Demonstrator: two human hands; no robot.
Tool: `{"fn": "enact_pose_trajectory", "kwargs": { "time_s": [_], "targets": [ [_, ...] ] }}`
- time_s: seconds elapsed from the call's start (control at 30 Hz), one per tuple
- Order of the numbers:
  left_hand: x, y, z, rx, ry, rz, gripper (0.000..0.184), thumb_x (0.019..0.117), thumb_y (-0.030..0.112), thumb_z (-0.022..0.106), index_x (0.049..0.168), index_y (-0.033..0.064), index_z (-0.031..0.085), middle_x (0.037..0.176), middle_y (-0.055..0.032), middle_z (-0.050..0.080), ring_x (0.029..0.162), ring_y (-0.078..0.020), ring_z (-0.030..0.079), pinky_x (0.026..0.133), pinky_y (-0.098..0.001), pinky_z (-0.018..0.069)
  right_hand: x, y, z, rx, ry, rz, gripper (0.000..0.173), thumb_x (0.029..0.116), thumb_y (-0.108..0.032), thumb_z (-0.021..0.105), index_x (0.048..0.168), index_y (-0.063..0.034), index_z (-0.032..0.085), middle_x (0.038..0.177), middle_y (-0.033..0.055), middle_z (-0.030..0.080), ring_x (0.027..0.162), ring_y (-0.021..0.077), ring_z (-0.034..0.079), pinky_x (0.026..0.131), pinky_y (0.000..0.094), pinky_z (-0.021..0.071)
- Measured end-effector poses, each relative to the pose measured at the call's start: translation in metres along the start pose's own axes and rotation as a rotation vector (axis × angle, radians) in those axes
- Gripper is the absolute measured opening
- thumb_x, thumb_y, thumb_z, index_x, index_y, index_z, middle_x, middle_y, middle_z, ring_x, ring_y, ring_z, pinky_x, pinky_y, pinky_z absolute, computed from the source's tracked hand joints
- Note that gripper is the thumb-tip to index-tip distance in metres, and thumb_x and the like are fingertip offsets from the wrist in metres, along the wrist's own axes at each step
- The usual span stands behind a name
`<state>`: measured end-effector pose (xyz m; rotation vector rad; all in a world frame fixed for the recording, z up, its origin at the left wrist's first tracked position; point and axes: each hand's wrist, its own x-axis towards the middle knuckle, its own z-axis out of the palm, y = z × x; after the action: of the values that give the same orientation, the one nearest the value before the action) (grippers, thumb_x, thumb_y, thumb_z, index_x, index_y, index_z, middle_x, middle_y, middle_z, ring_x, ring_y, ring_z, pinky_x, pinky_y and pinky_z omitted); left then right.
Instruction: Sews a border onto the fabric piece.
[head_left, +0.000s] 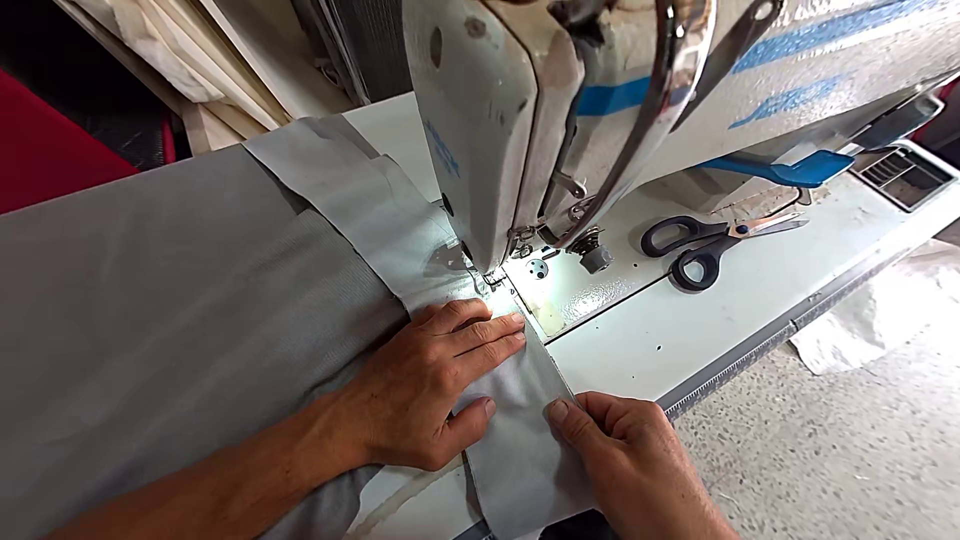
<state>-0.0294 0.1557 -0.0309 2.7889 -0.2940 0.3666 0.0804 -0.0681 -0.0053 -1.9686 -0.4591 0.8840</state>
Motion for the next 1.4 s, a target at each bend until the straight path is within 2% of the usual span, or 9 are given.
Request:
{"fn": "enact_pose_trajectory", "kwargs": {
  "time_s": [0.23,0.77,1.2,1.4],
  "targets": [
    [0.002,0.001,0.0,0.01,-0.007,0.001,0.055,0.0937,0.039,0.046,0.14,0.0164,0.065,0.151,0.004,0.056,0.143,-0.0188,0.044,0.114,-0.0394,0.0375,0.005,-0.001,-0.004,-0.049,-0.035,-0.002,0.03,0.0961,-0.03,0.06,0.068,-0.0208,0.065,0.055,-0.0087,0.055,0.048,0.0025,0.052,0.043,0.0231,0.0388],
    [0.002,-0.002,-0.002,0.038,-0.015,-0.011,0.057,0.0922,0.038,0.046,0.142,0.0148,0.063,0.153,0.0025,0.054,0.144,-0.0193,0.043,0.115,-0.0396,0.0364,0.016,-0.02,-0.01,-0.121,-0.126,0.129,0.035,0.1005,-0.029,0.062,0.067,-0.0193,0.064,0.058,-0.0074,0.056,0.054,0.0032,0.053,0.05,0.0242,0.0396],
    [0.002,-0.016,-0.007,0.058,-0.034,0.027,0.058,0.0935,0.038,0.044,0.144,0.014,0.061,0.154,0.0017,0.053,0.143,-0.022,0.043,0.114,-0.0415,0.0367,0.024,-0.028,-0.009,-0.122,-0.122,0.125,0.038,0.102,-0.028,0.062,0.066,-0.0182,0.064,0.055,-0.0057,0.053,0.051,0.0042,0.051,0.049,0.0245,0.0384],
    [0.0,-0.02,-0.009,0.09,-0.022,0.02,0.058,0.094,0.038,0.044,0.143,0.0133,0.062,0.153,0.0003,0.054,0.142,-0.0219,0.044,0.113,-0.0409,0.037,0.034,-0.037,-0.004,-0.125,-0.126,0.149,0.037,0.1026,-0.028,0.063,0.067,-0.0174,0.067,0.057,-0.0044,0.056,0.054,0.0061,0.054,0.05,0.0257,0.0403]
  ]
}}
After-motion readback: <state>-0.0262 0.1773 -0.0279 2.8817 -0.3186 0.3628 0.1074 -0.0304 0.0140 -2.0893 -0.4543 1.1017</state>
